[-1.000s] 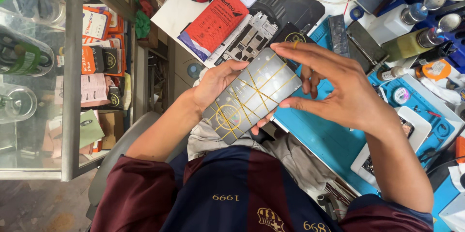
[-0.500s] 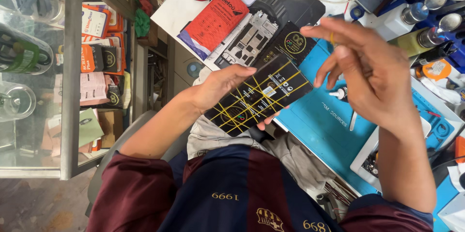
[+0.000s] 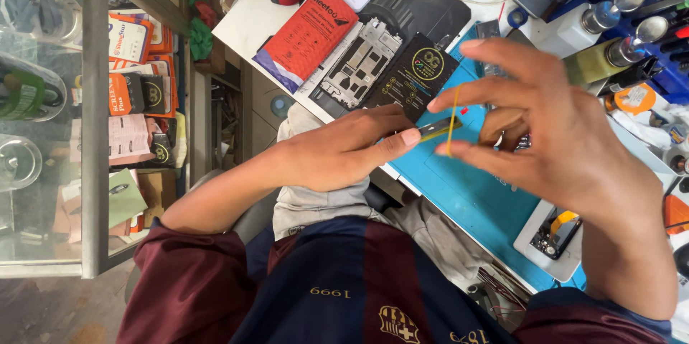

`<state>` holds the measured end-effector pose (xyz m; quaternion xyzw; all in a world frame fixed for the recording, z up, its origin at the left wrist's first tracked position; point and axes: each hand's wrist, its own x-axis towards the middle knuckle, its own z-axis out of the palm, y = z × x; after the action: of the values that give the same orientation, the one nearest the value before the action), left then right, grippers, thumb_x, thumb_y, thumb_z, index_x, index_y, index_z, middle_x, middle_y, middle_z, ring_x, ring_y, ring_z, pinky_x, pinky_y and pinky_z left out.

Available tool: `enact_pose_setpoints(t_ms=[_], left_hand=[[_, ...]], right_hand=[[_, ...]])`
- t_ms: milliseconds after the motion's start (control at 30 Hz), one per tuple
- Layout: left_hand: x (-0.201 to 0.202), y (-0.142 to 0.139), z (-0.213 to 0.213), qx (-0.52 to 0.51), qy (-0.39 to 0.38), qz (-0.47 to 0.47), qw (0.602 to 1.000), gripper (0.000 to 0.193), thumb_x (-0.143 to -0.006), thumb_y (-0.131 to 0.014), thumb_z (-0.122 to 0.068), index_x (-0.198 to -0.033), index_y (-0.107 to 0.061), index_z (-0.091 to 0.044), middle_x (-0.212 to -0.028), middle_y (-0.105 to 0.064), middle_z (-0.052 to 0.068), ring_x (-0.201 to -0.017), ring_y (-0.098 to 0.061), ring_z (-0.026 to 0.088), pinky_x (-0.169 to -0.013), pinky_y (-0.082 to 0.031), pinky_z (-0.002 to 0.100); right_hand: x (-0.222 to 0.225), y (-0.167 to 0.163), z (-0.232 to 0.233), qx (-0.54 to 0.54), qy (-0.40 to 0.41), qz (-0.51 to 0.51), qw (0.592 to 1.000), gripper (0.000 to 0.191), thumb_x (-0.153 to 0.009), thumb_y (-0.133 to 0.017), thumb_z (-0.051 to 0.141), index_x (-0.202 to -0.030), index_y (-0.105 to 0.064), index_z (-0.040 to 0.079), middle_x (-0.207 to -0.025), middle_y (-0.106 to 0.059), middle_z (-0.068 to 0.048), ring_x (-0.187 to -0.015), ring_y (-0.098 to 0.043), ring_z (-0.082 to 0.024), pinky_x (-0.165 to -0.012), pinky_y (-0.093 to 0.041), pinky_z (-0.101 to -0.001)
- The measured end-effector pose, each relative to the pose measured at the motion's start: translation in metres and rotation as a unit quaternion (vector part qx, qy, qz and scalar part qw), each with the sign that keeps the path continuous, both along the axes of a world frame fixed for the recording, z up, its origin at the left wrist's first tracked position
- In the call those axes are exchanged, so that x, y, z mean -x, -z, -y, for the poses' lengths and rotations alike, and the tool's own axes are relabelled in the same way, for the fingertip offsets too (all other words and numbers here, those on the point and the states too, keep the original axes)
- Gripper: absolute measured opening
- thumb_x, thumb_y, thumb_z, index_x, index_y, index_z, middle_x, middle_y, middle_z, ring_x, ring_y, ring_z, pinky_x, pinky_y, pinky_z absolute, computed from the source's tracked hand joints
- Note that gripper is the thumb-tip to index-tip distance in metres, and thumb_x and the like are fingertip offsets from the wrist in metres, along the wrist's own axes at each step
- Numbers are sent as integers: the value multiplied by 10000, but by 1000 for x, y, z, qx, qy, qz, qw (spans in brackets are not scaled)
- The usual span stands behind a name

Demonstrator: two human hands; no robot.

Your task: The person works on a smartphone held closed with rubber bands, peeling the back cover and battery area, then uses multimeter test probes on a battery pack, handles a replacement battery and its packaging, and presses the battery into the phone body on the repair mat.

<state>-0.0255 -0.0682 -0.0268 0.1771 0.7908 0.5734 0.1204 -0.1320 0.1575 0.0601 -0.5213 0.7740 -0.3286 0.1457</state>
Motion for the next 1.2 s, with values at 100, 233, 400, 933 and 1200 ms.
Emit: enact_pose_setpoints(t_ms=[100,233,400,933,1200], left_hand=[[4,-5,-5,23,9,-13,1000,580,-1117,-309,-439,-1014,-585,60,-975,-533,164,-884,-564,310,-830,-461,418],[4,-8,-10,5,6,-39,999,563,-1116,-332,-433,-1149,-617,52,-994,-544,146,-912,-598,289,-842,-492,408],[2,-6,-1,-19,17,-53,998,621,-1115,-310,-475,-1173,-625,58,-1015,-561,150,-915,-610,273,-839,-496,399],[-9,69,-22,-644,26,182,742,980,-988,-463,-739,-1561,-380,51,-1390,-604,190,-1106,-666,284,-910,-573,427],[-14,70,-54,-582,-36,114,804,1024,-960,-435,-785,-1570,-363,35,-1406,-579,186,-1231,-631,290,-1059,-519,445]], right_hand=[[-8,-2,4,-61,-15,-95,993,951,-772,-848,200,-1498,-254,41,-1153,-764,-95,-652,-729,-288,-535,-541,-359],[-16,-2,9,-108,-40,-177,977,1094,-759,-873,272,-1553,-174,-8,-1142,-736,-148,-666,-687,-392,-486,-485,-431],[-9,4,5,-89,12,-82,993,1150,-799,-857,281,-1593,-73,2,-1114,-729,-130,-674,-710,-298,-499,-495,-371],[-24,70,-18,507,-47,434,743,685,-1031,-506,-75,-1668,-292,56,-1020,-756,-123,-734,-746,-127,-807,-656,-361],[-41,102,19,695,35,591,407,898,-1005,-664,60,-1720,-122,102,-1519,-519,-191,-1489,-356,-315,-1131,-538,-450]])
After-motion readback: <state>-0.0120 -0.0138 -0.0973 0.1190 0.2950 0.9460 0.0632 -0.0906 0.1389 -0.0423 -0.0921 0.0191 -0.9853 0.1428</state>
